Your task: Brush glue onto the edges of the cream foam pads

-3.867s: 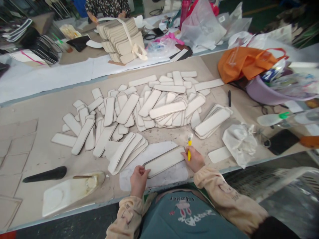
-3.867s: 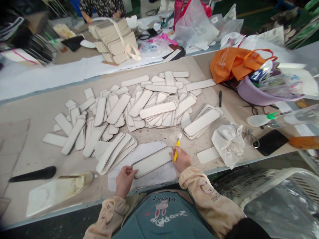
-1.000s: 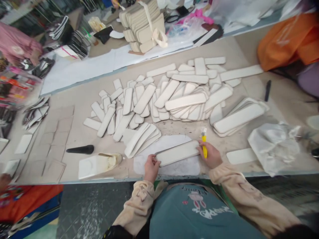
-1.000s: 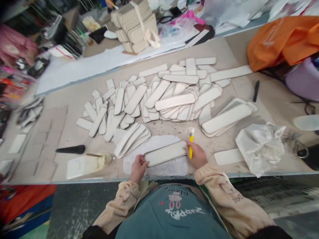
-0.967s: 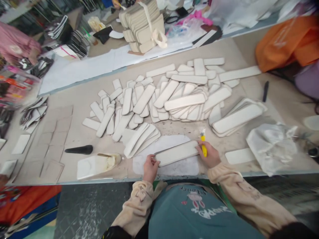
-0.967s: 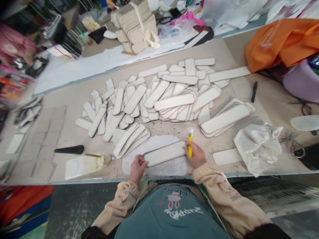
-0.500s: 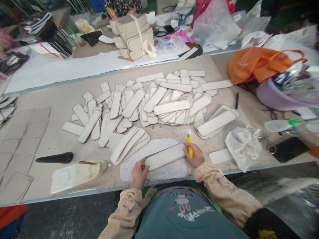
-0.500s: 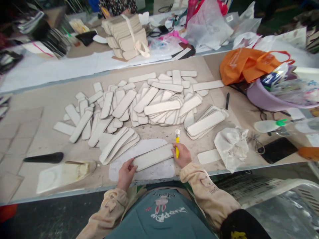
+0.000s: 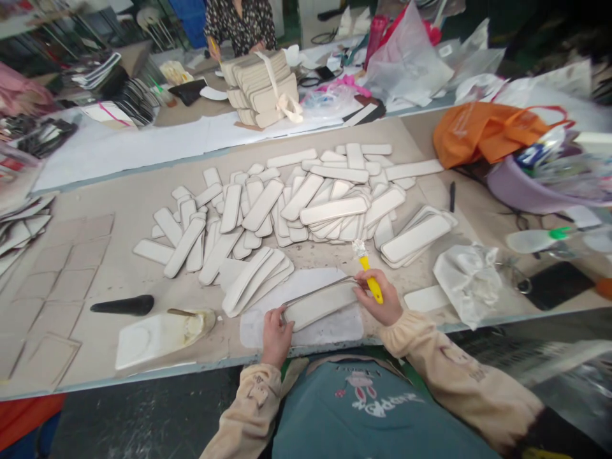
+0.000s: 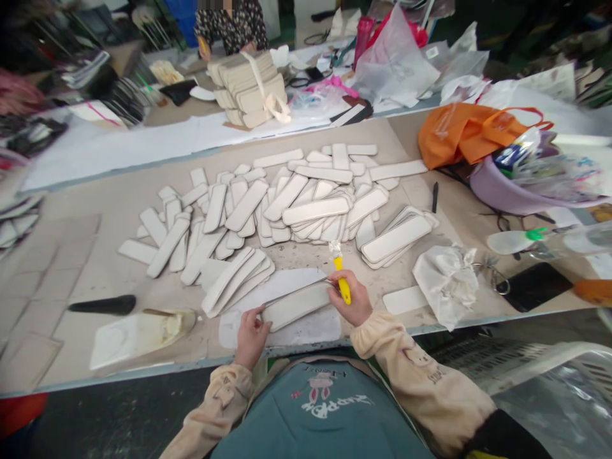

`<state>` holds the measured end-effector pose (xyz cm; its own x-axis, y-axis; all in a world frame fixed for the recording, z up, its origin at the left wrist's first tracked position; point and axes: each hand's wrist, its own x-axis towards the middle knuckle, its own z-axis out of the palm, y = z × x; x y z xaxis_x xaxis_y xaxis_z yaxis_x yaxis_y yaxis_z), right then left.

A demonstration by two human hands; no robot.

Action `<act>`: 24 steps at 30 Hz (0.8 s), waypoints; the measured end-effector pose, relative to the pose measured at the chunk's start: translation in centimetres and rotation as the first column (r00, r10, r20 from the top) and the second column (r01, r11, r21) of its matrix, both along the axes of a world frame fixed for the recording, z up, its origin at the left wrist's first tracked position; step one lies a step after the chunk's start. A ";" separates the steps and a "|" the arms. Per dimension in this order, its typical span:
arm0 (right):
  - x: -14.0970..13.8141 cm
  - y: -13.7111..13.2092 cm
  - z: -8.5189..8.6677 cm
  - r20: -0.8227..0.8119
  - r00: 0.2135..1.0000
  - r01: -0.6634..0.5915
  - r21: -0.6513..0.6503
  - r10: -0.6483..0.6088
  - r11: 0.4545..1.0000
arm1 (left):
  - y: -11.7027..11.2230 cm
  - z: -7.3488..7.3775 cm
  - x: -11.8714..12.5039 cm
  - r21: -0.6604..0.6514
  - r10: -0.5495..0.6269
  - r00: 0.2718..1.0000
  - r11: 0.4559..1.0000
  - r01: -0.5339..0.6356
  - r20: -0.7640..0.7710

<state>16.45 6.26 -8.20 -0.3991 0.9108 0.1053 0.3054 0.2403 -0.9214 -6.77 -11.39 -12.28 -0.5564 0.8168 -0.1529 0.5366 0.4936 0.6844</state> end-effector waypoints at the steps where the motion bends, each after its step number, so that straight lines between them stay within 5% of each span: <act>1: -0.5 -0.1 1.4 -0.051 0.999 -0.020 -0.038 0.018 0.999 | -0.2 0.4 0.0 0.027 -0.011 1.000 1.000 0.011 0.003; 5: -2.3 0.2 8.1 -0.195 0.971 -0.159 -0.095 0.138 0.983 | 0.2 3.9 -0.7 0.172 -0.083 0.997 0.982 0.080 0.010; 9: -3.5 1.8 15.3 -0.279 0.903 -0.359 -0.072 0.327 0.930 | 3.6 10.1 -1.8 0.313 -0.281 0.953 0.921 0.234 0.114; 14: -4.9 4.9 22.1 -0.400 0.814 -0.477 -0.045 0.422 0.878 | 8.6 16.2 -2.0 0.453 -0.537 0.739 0.821 0.347 0.407; 17: -5.7 7.1 24.1 -0.424 0.817 -0.429 0.004 0.390 0.903 | 9.7 17.4 -0.7 0.419 -0.542 0.542 0.841 0.343 0.642; 24: -6.6 9.6 24.5 -0.486 0.843 -0.287 -0.039 0.233 0.957 | 8.5 18.1 3.1 0.423 -0.441 0.332 0.897 0.128 0.834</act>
